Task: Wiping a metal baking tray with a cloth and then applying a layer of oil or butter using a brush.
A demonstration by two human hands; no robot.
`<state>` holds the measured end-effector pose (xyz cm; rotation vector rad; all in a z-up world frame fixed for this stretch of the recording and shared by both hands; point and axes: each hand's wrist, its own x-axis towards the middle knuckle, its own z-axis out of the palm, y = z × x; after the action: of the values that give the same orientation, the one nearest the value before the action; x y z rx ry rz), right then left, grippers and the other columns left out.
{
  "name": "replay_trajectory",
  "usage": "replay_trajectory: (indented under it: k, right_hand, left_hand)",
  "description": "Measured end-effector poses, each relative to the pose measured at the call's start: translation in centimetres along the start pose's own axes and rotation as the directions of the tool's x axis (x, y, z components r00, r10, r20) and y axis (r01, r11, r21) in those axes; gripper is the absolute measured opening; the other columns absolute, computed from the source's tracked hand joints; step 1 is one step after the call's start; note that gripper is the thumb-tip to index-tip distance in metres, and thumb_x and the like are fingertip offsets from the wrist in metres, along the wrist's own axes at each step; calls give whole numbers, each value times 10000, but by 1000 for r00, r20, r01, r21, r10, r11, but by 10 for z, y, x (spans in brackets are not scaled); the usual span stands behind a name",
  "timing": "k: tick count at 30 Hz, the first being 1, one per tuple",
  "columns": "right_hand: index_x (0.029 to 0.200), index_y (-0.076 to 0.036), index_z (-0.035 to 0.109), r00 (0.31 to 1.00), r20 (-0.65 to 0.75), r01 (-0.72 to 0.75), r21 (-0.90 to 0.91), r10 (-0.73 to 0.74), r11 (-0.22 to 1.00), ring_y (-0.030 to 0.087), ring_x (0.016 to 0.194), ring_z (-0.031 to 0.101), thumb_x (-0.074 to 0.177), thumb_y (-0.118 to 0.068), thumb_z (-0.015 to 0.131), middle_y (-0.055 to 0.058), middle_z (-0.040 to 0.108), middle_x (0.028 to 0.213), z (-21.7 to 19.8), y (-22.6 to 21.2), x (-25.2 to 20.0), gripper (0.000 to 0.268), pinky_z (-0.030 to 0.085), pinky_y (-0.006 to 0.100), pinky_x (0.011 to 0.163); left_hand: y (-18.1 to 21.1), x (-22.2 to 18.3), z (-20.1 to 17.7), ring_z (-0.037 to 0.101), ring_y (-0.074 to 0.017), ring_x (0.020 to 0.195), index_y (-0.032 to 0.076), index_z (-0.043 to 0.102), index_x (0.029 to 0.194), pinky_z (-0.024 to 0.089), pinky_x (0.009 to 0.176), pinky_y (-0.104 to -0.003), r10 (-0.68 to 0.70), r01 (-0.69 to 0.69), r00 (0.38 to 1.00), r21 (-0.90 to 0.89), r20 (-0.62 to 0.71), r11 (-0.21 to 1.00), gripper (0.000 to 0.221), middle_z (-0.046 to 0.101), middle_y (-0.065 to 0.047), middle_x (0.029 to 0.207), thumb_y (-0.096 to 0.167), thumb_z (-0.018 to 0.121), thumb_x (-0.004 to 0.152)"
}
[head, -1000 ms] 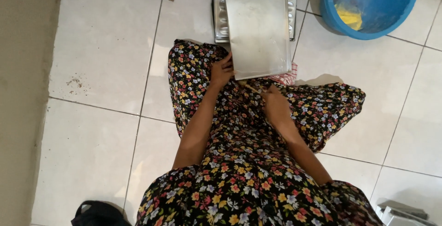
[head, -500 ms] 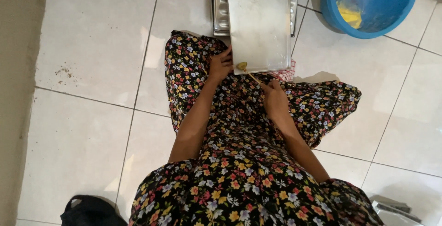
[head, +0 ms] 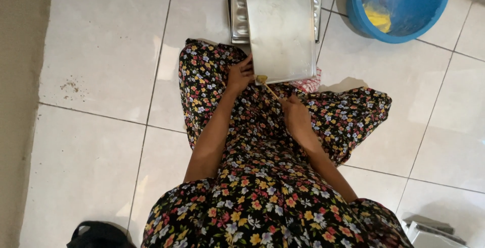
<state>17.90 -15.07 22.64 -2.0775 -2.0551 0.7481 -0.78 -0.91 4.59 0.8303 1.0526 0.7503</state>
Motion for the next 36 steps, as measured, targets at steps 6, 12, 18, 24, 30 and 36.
replay_trajectory:
  k: [6, 12, 18, 24, 30, 36]
  right_hand:
    - [1329, -36, 694, 994, -93, 62, 42, -58, 997, 385, 714, 692, 1030, -12, 541, 195, 614, 1098, 36, 7, 60, 336, 581, 441, 551]
    - [1343, -74, 708, 986, -164, 0, -50, -8, 999, 391, 814, 742, 1032, -16, 539, 184, 620, 1138, 20, -4, 189, 359, 632, 516, 682]
    - [1350, -105, 706, 970, -240, -25, -25, 18, 999, 367, 847, 758, 1053, -34, 535, 157, 608, 1155, 31, 9, 270, 351, 647, 501, 712]
    - [1354, -74, 704, 993, -118, 12, -57, -19, 998, 450, 822, 741, 1013, -17, 560, 183, 612, 1076, 19, -6, 166, 375, 629, 542, 685]
    - [1338, -67, 715, 991, -128, 30, -90, -42, 996, 475, 803, 728, 980, -29, 586, 203, 615, 1024, 34, 18, 182, 383, 613, 553, 652]
    - [1332, -46, 709, 960, -281, 3, -44, -16, 999, 348, 820, 747, 987, 19, 598, 151, 596, 1019, 36, 17, 260, 368, 639, 440, 674]
  left_hand:
    - [-6, 10, 0, 657, -382, 1224, 228, 459, 1583, 658, 904, -457, -12, 12, 1000, 34, 5, 999, 839, 586, -299, 1410, -132, 760, 887]
    - [6, 4, 6, 668, -335, 1177, 274, 499, 1542, 643, 930, -426, -84, 87, 995, 56, -54, 995, 822, 601, -280, 1384, -112, 769, 867]
    - [23, -2, 7, 646, -387, 1216, 272, 486, 1556, 634, 952, -450, -92, 96, 995, 94, -48, 991, 820, 583, -308, 1392, -145, 723, 890]
    - [21, -5, 9, 654, -353, 1203, 225, 462, 1576, 639, 946, -448, -90, 94, 995, 67, -51, 993, 808, 593, -298, 1384, -144, 709, 902]
    - [24, 3, 10, 648, -376, 1222, 207, 443, 1587, 634, 958, -458, -53, 55, 998, 69, -22, 996, 811, 588, -309, 1392, -145, 698, 902]
    - [18, 2, 8, 663, -343, 1195, 219, 466, 1578, 638, 932, -438, -48, 49, 999, 59, -23, 997, 815, 594, -299, 1391, -160, 689, 892]
